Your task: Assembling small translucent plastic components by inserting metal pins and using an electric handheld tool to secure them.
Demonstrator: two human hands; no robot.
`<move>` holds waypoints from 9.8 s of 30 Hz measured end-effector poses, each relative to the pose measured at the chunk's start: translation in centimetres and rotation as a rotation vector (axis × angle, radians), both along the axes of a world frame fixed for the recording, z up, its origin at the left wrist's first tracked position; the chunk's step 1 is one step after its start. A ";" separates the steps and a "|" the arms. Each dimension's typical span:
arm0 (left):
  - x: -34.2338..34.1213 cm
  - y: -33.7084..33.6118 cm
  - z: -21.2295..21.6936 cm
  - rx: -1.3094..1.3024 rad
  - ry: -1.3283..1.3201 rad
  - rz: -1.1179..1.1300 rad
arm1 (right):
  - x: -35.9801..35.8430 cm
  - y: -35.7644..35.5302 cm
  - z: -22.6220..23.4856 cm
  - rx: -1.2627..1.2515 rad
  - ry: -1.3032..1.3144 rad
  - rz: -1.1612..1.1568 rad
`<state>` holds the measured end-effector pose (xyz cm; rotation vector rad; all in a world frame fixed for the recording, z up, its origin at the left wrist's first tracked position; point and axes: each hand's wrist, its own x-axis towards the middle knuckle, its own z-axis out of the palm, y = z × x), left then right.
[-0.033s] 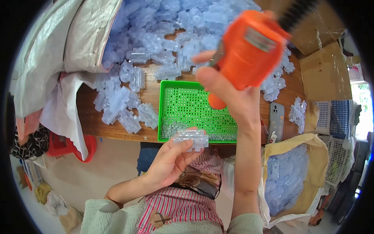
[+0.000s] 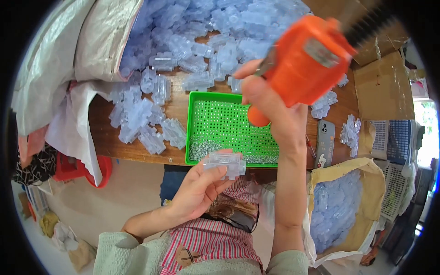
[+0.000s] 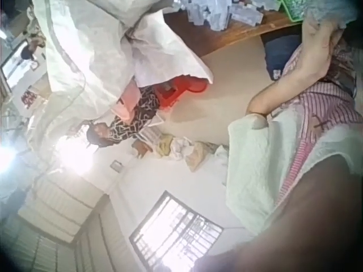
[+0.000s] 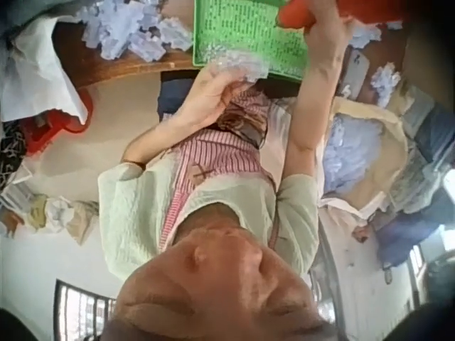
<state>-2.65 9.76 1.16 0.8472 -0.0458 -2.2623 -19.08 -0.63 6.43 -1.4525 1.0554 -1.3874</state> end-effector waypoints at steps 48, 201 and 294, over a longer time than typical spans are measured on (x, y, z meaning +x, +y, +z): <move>-0.2 0.7 -2.6 -0.321 -0.259 0.178 | 2.2 7.6 1.3 -0.084 -0.250 0.117; 1.4 2.2 -1.1 -0.188 -0.151 0.201 | 3.5 7.5 1.1 -0.064 -0.313 0.334; 3.0 1.4 -2.6 -0.243 -0.081 -0.204 | 3.5 2.2 -5.3 -0.032 -0.156 -0.077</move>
